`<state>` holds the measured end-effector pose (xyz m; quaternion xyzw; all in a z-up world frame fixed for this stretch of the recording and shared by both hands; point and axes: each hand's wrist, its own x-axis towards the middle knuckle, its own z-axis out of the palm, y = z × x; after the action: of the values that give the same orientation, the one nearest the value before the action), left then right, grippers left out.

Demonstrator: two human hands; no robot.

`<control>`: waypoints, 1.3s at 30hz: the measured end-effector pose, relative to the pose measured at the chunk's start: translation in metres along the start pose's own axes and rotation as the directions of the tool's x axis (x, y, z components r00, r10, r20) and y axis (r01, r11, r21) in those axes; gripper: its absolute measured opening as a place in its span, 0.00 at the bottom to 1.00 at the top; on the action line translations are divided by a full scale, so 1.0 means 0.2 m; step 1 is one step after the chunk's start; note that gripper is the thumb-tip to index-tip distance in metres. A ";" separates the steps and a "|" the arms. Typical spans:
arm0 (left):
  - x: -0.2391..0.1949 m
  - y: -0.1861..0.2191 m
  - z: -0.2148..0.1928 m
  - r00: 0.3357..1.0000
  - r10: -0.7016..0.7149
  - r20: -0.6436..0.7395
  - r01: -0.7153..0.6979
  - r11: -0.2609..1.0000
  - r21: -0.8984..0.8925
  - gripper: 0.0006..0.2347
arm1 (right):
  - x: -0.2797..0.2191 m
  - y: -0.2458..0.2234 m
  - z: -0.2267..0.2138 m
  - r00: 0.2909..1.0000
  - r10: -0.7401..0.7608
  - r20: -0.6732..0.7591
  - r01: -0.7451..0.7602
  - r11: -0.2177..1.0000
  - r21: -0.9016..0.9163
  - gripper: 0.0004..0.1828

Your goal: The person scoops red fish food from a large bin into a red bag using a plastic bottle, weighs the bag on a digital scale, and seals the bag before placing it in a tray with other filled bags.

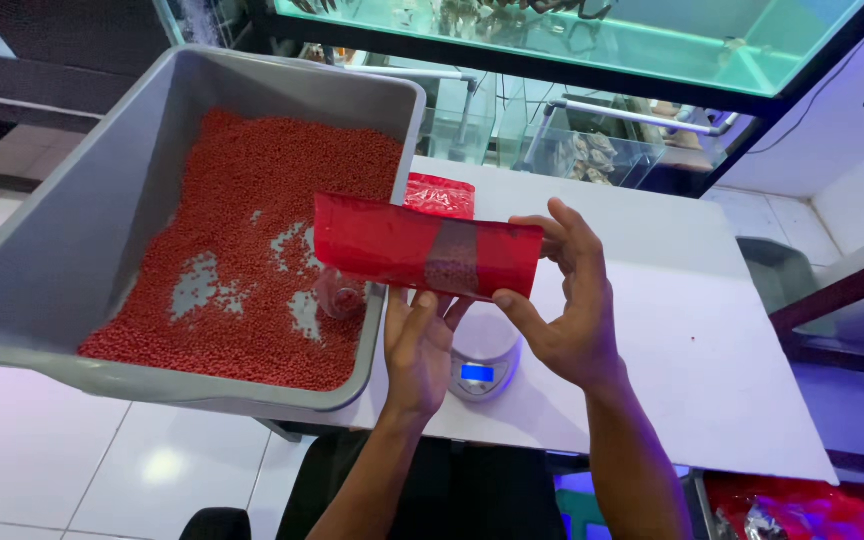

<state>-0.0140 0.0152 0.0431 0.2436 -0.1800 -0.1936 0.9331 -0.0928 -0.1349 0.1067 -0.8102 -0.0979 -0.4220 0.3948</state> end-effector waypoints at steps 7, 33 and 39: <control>0.01 -0.03 -0.03 1.000 -0.011 -0.018 0.011 1.000 0.002 0.33 | -0.03 0.00 0.00 0.999 0.036 0.006 -0.036 0.999 0.008 0.54; 0.09 -0.19 -0.14 0.985 -0.072 0.157 -0.034 0.809 0.586 0.25 | -0.36 0.25 0.06 0.704 0.700 0.119 -0.661 0.707 -0.253 0.56; 0.06 -0.17 -0.10 0.970 -0.124 0.211 -0.049 0.746 0.664 0.28 | -0.42 0.29 0.08 0.692 0.708 0.144 -0.655 0.699 -0.286 0.50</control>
<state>-0.0038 -0.0103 0.0116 0.5378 -0.3443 -0.1637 0.7520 -0.1071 -0.1479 0.0050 -0.8704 0.2096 -0.1495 0.4197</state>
